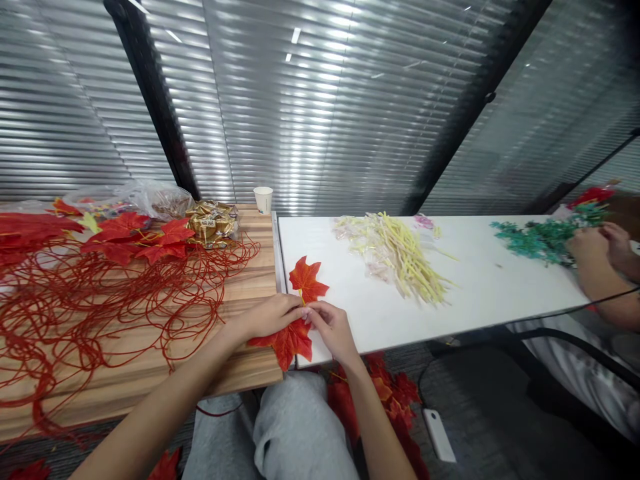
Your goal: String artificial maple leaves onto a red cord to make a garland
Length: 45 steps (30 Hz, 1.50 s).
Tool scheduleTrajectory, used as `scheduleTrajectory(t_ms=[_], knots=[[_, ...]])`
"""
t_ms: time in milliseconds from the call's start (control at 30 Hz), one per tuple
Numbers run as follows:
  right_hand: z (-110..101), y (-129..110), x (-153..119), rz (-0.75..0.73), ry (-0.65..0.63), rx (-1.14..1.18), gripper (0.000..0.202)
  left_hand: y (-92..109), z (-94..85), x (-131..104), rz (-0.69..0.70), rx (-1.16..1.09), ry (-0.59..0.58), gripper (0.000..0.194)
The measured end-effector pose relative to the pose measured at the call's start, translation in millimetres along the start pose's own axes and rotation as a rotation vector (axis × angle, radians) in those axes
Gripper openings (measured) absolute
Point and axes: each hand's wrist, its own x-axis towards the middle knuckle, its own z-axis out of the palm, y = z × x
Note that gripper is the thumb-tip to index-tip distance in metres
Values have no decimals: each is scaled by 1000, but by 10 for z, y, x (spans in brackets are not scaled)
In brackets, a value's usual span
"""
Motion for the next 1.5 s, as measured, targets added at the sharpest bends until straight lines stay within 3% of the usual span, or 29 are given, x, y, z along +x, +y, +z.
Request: scheduleTrajectory(t_ms=[1500], knots=[[-3, 26, -1, 12, 5, 18, 19, 6, 2, 7, -18, 26, -19, 42]])
